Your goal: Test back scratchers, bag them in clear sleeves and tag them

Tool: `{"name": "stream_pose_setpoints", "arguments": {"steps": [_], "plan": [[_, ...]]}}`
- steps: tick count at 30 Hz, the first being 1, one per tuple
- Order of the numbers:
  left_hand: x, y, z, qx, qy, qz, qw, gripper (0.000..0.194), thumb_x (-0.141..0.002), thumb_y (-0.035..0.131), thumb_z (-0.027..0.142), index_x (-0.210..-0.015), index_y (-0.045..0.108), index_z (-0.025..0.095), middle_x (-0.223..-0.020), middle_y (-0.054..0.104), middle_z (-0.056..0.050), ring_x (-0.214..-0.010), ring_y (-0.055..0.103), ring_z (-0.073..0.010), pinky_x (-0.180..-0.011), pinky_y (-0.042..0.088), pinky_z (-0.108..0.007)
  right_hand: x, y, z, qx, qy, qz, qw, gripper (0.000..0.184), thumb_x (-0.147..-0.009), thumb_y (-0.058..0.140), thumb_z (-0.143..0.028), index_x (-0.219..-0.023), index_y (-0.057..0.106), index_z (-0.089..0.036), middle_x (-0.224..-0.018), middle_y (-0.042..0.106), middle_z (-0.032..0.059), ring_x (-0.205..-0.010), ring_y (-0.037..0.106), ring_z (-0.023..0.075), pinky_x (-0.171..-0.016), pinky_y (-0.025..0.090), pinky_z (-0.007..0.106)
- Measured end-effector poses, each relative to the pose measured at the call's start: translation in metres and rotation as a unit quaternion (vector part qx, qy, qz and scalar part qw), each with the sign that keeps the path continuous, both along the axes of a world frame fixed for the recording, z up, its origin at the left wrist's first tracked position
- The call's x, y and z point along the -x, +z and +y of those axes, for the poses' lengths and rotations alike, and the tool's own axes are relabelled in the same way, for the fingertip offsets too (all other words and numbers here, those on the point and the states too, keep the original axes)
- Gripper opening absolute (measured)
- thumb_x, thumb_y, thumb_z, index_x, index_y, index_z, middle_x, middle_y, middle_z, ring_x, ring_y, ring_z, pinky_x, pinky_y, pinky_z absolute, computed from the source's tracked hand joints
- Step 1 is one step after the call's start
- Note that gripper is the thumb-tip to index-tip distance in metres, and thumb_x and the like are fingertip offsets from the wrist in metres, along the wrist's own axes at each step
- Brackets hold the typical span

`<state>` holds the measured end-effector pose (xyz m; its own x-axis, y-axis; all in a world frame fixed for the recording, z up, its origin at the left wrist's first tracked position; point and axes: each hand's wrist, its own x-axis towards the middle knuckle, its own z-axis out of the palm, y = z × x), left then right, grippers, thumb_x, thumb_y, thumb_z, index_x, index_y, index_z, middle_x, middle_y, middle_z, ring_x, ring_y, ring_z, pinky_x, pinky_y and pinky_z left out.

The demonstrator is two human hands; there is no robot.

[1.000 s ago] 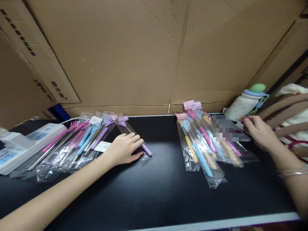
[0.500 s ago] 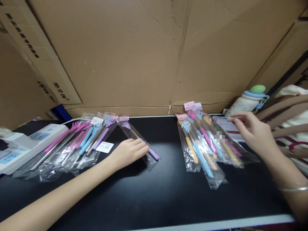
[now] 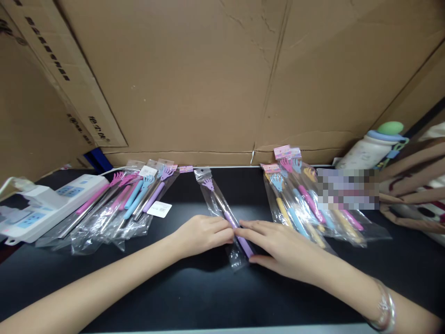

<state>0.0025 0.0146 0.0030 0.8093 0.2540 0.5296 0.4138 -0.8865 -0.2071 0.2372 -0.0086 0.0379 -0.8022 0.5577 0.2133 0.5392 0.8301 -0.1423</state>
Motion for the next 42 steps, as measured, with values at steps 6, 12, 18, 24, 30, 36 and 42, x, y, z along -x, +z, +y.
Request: {"name": "stream_pose_setpoints", "arguments": {"steps": [6, 12, 18, 24, 30, 36, 42], "plan": [[0.002, 0.000, 0.002, 0.022, -0.008, -0.004, 1.000, 0.028, -0.098, 0.037, 0.029, -0.082, 0.057, 0.016, -0.077, 0.065, -0.002, -0.067, 0.060, -0.0107, -0.051, 0.041, -0.019, 0.006, 0.002, 0.002, 0.004, 0.006, -0.034, 0.999, 0.058, -0.068, 0.076, -0.026, -0.122, 0.055, -0.019, -0.121, 0.062, 0.0102, -0.101, 0.063, 0.0260, -0.084, 0.054, 0.040], [0.005, -0.001, 0.004, 0.035, -0.006, 0.002, 0.999, 0.029, -0.098, 0.036, 0.029, -0.082, 0.057, 0.016, -0.077, 0.063, -0.002, -0.067, 0.060, -0.0097, -0.052, 0.042, -0.018, 0.016, -0.005, 0.002, -0.044, 0.009, -0.015, 0.999, 0.049, -0.069, 0.076, -0.030, -0.111, 0.057, -0.015, -0.098, 0.068, 0.0086, -0.086, 0.066, 0.0242, -0.071, 0.055, 0.036], [0.005, -0.001, 0.004, 0.039, -0.007, -0.014, 0.999, 0.027, -0.097, 0.040, 0.028, -0.080, 0.056, 0.016, -0.077, 0.064, -0.002, -0.068, 0.060, -0.0104, -0.053, 0.042, -0.019, 0.017, -0.020, 0.002, -0.100, 0.024, 0.010, 0.995, 0.032, -0.079, 0.067, -0.032, -0.104, 0.058, -0.014, -0.094, 0.068, 0.0107, -0.086, 0.065, 0.0245, -0.072, 0.055, 0.038], [0.005, 0.000, 0.004, 0.038, -0.015, -0.028, 0.999, 0.024, -0.096, 0.043, 0.027, -0.081, 0.057, 0.016, -0.077, 0.066, -0.001, -0.071, 0.061, -0.0112, -0.056, 0.044, -0.020, 0.017, -0.030, 0.003, -0.150, 0.039, 0.014, 0.988, 0.024, -0.083, 0.062, -0.032, -0.096, 0.062, -0.012, -0.094, 0.069, 0.0117, -0.084, 0.065, 0.0250, -0.074, 0.055, 0.038], [0.005, 0.002, 0.005, 0.038, -0.011, -0.014, 0.999, 0.024, -0.096, 0.041, 0.027, -0.080, 0.056, 0.017, -0.078, 0.066, -0.001, -0.071, 0.060, -0.0112, -0.056, 0.043, -0.021, 0.018, -0.030, 0.001, -0.128, 0.032, 0.010, 0.991, 0.024, -0.083, 0.061, -0.029, -0.100, 0.063, -0.012, -0.095, 0.068, 0.0114, -0.088, 0.063, 0.0254, -0.074, 0.054, 0.038], [0.007, 0.008, 0.006, 0.044, -0.036, 0.034, 0.998, 0.019, -0.094, 0.045, 0.027, -0.082, 0.057, 0.018, -0.086, 0.066, 0.000, -0.077, 0.061, -0.0125, -0.060, 0.043, -0.024, 0.009, -0.013, 0.004, -0.007, 0.014, 0.004, 1.000, 0.030, -0.084, 0.062, -0.034, -0.110, 0.060, -0.020, -0.104, 0.063, 0.0081, -0.093, 0.059, 0.0213, -0.078, 0.051, 0.036], [0.016, 0.010, 0.014, 0.042, -0.056, 0.056, 0.996, 0.016, -0.091, 0.047, 0.032, -0.095, 0.058, 0.020, -0.099, 0.067, 0.000, -0.084, 0.062, -0.0136, -0.067, 0.046, -0.026, 0.000, -0.005, 0.007, 0.032, 0.024, 0.010, 0.999, 0.045, -0.078, 0.066, -0.044, -0.117, 0.056, -0.024, -0.120, 0.056, 0.0069, -0.106, 0.053, 0.0218, -0.090, 0.046, 0.038]]}}
